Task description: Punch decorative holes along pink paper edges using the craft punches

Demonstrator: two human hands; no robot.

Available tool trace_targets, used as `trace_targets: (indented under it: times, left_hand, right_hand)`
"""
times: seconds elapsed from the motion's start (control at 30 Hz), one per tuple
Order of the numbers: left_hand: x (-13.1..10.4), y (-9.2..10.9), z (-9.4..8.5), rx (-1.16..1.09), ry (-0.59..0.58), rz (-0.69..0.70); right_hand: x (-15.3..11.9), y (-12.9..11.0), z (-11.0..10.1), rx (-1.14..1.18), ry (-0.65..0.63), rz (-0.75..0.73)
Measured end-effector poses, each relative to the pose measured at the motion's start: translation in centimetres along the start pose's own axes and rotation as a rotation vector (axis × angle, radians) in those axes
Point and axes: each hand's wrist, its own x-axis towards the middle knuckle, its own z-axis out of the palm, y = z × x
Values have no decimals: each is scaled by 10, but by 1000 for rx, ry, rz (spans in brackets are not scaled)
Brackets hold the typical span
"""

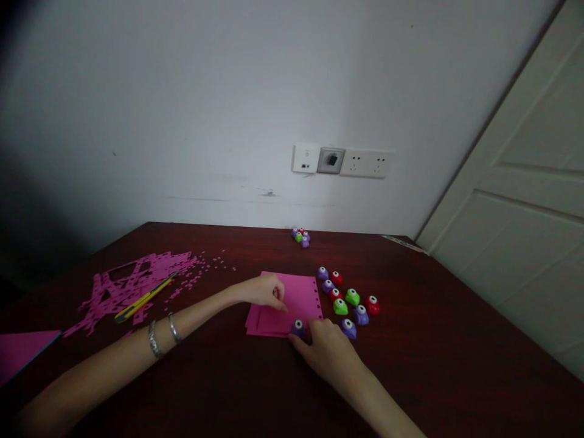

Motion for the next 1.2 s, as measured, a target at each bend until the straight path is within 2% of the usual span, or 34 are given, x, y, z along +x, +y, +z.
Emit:
trace_targets:
  times: [0.33,0.6,0.93,1.07,1.2]
  left_hand:
    - [3,-14,8,80,-18,-46]
    - [4,-17,10,80,-6,-60]
    - [5,-19,11,70,-2,-48]
    - [3,-17,10,64,1,-54]
    - [1,-12,9,72,6,-62]
  right_hand:
    - [-1,-10,0,75,-3,-1]
    - [-5,-9,2,54,20,-37]
    - [-19,-19,-6,129,-35,-41]
    - [-26,-8,-19,166,9,16]
    - [-30,27,-34,144,149,139]
